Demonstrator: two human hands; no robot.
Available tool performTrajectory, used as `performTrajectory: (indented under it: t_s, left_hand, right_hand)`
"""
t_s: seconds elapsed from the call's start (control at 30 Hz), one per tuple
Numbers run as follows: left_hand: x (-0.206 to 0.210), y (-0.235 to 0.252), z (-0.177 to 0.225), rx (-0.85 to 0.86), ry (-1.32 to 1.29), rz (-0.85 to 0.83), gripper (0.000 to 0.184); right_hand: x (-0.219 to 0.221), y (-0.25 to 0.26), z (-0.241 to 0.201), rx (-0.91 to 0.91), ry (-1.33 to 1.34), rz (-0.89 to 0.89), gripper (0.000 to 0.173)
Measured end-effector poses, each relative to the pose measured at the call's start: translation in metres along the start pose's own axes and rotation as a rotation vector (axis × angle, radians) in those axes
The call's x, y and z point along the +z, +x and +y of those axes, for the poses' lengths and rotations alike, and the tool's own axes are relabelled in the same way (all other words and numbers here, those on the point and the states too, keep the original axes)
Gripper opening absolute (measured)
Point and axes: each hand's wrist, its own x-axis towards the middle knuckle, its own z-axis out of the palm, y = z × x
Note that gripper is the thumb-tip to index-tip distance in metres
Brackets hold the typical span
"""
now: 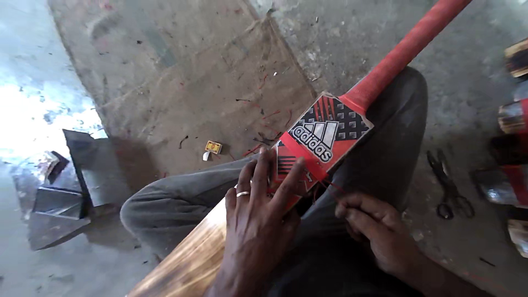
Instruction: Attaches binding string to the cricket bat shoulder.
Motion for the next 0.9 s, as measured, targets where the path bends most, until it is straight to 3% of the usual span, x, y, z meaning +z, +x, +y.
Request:
performTrajectory:
  t_s: [0.1,0.23,0.4,0.57,0.8,0.9]
  left_hand:
    - [0.003,-0.001,0.000,0.006,0.000,-0.006,0.071]
    - [0.002,-0.002,0.000,0.017,0.001,-0.009,0.070]
    - [-0.003,-0.001,-0.001,0.059,-0.039,0.004,0.062]
    - [-0.008,0.002,-0.004,0.051,-0.112,-0.035,0.064]
    - [-0.059,0.010,-0.019,-0.073,-0.786,-0.476,0.084]
    - [-0.063,0.014,-0.026,-0.108,-1.084,-0.627,0.085]
  right_hand:
    - [-0.001,-0.003,0.001,-0.084,-0.196,0.047,0.024]
    - [-0.002,-0.004,0.006,-0.114,-0.259,0.074,0.025]
    - [-0.001,-0.004,-0.005,-0.305,-0.447,0.051,0.025]
    - [-0.002,-0.001,0.005,-0.174,-0.341,0.083,0.024]
    - [0.009,0.009,-0.022,-0.198,-0.155,-0.009,0.022]
    - [0.011,0.011,-0.024,-0.186,-0.066,-0.044,0.020]
